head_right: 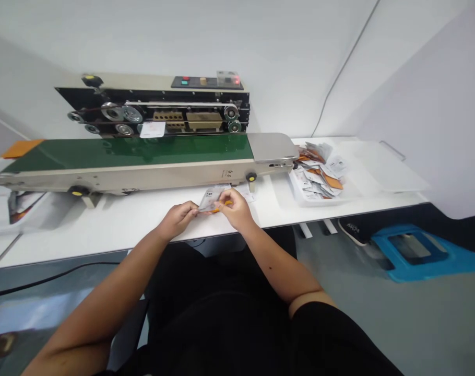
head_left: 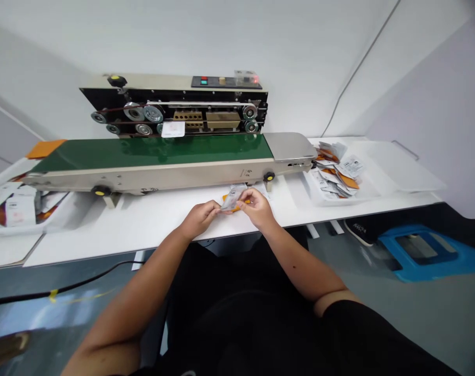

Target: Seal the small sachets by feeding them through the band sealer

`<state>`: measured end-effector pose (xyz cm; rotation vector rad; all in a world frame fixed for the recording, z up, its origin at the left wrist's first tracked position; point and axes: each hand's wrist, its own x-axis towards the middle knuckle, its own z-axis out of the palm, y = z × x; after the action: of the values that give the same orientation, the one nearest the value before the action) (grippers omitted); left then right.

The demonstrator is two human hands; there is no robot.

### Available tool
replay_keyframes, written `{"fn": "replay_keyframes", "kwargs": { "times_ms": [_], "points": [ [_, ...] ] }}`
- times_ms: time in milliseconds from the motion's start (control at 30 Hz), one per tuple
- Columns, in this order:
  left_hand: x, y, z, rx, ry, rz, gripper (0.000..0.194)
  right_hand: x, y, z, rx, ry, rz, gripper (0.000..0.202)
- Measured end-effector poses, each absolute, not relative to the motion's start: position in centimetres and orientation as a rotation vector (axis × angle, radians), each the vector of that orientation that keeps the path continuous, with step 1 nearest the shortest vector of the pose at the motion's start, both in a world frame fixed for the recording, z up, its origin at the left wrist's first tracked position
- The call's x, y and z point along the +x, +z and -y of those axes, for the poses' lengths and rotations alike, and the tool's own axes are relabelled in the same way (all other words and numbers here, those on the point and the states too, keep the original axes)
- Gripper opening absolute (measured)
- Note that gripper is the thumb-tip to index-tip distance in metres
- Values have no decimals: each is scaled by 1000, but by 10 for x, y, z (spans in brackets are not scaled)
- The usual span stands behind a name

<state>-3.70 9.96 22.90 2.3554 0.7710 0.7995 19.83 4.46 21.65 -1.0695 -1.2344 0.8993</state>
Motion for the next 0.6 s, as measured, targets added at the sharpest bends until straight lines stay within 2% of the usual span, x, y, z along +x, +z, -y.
{"fn": "replay_keyframes", "kwargs": {
  "times_ms": [100, 267, 433, 500, 600],
  "points": [
    [-39, 226, -100, 2378, 793, -726, 38, 194, 219, -45, -1094, 1043, 1215, 38],
    [-33, 221, -104, 2472, 756, -661, 36, 206, 248, -48, -1146, 1014, 1304, 30],
    [-17, 215, -111, 2661, 554, -710, 80, 266, 313, -95, -1134, 703, 1099, 42],
    [-13, 211, -113, 2693, 477, -740, 79, 288, 334, -124, -1183, 584, 1016, 43],
    [-13, 205, -116, 2708, 473, -742, 69, 305, 353, -166, -1257, 569, 914, 23]
  ]
}}
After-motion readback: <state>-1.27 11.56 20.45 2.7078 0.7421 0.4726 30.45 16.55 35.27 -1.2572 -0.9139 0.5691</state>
